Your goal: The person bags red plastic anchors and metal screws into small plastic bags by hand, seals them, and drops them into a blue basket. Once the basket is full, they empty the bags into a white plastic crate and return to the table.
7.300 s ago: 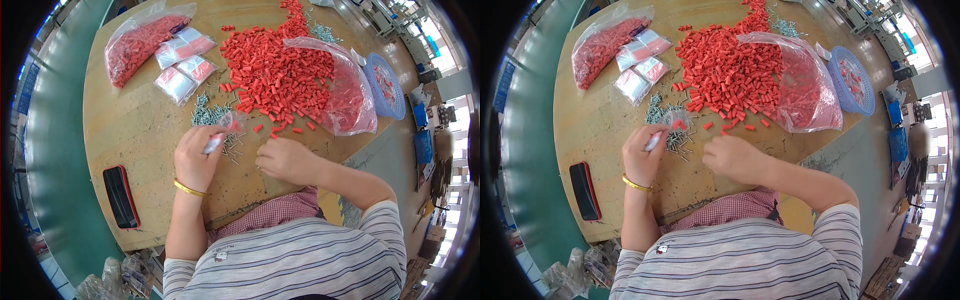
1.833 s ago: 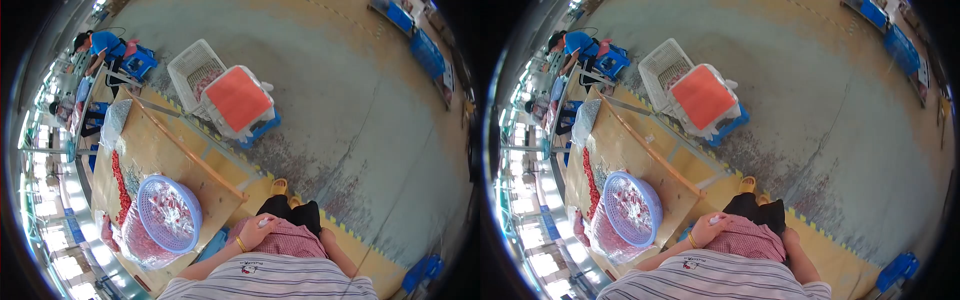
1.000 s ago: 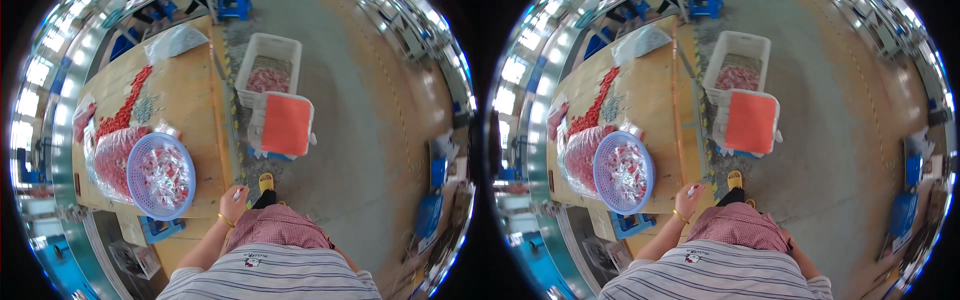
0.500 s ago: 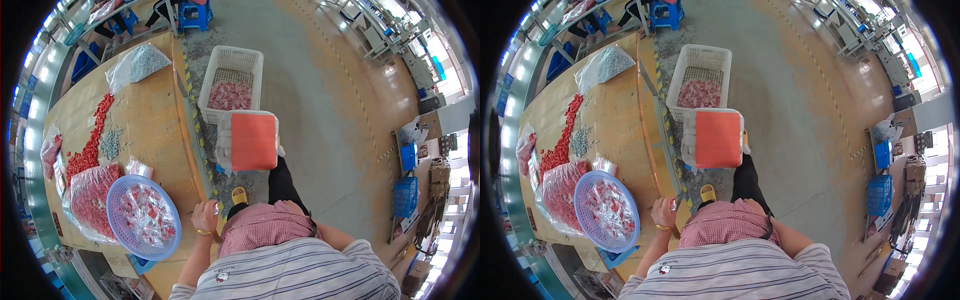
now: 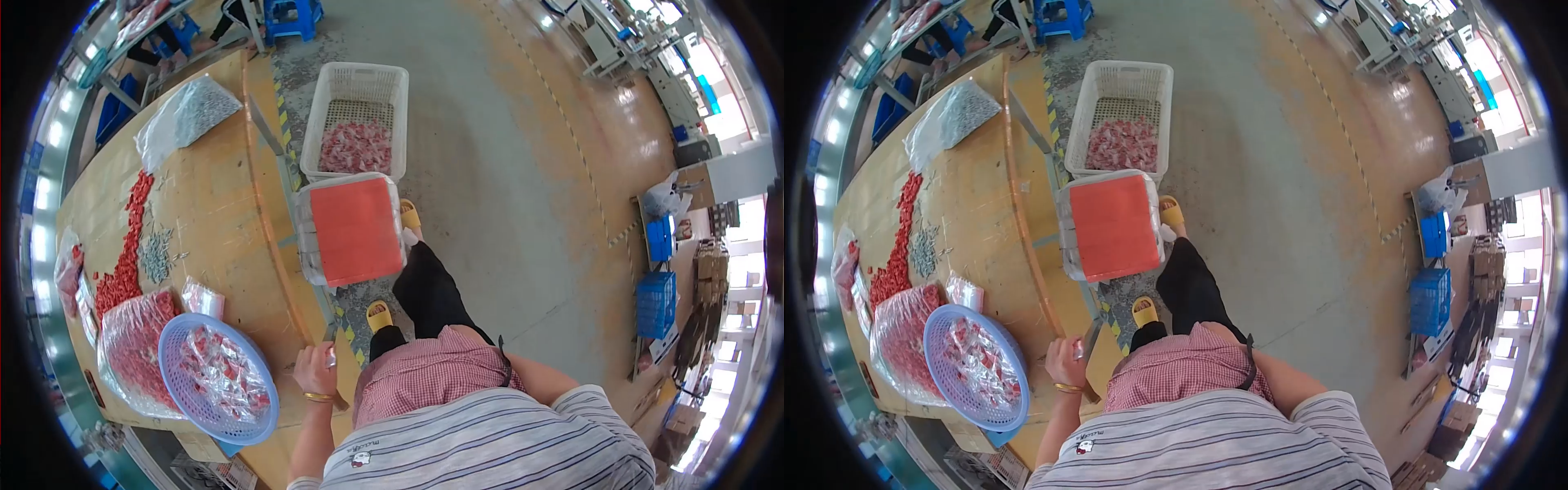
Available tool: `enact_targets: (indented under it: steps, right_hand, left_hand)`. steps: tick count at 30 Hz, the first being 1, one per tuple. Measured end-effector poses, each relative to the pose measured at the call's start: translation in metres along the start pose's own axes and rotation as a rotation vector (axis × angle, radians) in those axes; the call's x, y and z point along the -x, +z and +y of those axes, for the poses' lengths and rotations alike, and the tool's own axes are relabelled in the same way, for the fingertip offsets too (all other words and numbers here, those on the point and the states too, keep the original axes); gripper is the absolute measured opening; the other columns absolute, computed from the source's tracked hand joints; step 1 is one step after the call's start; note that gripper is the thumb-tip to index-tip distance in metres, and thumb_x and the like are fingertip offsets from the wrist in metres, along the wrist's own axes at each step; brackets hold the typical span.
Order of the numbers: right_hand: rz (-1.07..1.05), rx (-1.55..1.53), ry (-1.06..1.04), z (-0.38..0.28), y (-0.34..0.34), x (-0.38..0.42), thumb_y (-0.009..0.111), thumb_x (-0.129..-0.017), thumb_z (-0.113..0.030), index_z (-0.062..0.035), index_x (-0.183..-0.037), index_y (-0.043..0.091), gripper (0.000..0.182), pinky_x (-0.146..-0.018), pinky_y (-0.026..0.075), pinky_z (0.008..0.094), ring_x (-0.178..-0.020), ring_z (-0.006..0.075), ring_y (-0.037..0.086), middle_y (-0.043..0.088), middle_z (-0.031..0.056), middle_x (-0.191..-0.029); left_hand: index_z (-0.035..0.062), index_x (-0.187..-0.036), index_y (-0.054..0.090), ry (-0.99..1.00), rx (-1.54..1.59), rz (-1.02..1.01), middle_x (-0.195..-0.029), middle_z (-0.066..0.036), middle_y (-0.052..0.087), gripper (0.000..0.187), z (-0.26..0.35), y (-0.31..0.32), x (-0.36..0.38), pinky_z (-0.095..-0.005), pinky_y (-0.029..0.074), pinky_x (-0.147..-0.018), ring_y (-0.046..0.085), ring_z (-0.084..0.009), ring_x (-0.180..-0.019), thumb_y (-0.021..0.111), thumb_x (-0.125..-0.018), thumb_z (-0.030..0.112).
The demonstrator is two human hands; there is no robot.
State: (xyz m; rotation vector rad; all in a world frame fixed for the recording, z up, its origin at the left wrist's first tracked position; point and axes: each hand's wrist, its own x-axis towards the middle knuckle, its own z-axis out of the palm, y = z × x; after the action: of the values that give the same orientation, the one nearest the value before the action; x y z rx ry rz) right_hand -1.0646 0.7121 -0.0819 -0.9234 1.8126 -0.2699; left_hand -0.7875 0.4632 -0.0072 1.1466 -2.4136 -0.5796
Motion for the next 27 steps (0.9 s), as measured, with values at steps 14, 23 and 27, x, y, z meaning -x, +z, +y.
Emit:
enact_targets:
  steps: [14, 23, 27]
  right_hand:
    - [-0.034, 0.453, 0.018, 0.056, -0.163, -0.22, 0.052, -0.083, -0.017, -0.006, -0.104, 0.063, 0.026, -0.084, 0.049, 0.048, -0.098, 0.0372, 0.061, 0.065, 0.02, -0.1]
    - [0.214, 0.547, -0.1, 0.056, -0.227, -0.478, 0.049, -0.085, -0.011, -0.002, -0.105, 0.059, 0.023, -0.09, 0.048, 0.0437, -0.107, 0.0337, 0.057, 0.06, 0.0179, -0.11]
    - [0.298, 0.661, -0.276, 0.076, -0.201, -0.548, 0.05, -0.085, -0.009, -0.0029, -0.103, 0.057, 0.02, -0.087, 0.049, 0.0419, -0.106, 0.0325, 0.058, 0.061, 0.0166, -0.107]
  left_hand:
    - [0.0075, -0.1, 0.068, -0.25, -0.247, 0.315, -0.088, -0.011, 0.065, 0.016, -0.029, 0.044, -0.123, -0.0393, 0.049, -0.071, 0.061, -0.0305, -0.079, 0.064, -0.084, 0.007]
    - [0.002, -0.092, 0.062, -0.352, -0.492, 0.209, -0.08, -0.014, 0.058, 0.008, -0.02, 0.056, -0.131, -0.0414, 0.045, -0.066, 0.055, -0.0333, -0.072, 0.062, -0.084, 0.001]
    - [0.0004, -0.093, 0.059, -0.37, -0.599, 0.208, -0.079, -0.015, 0.056, 0.006, -0.023, 0.06, -0.124, -0.0416, 0.044, -0.065, 0.054, -0.0325, -0.071, 0.059, -0.086, 0.001]
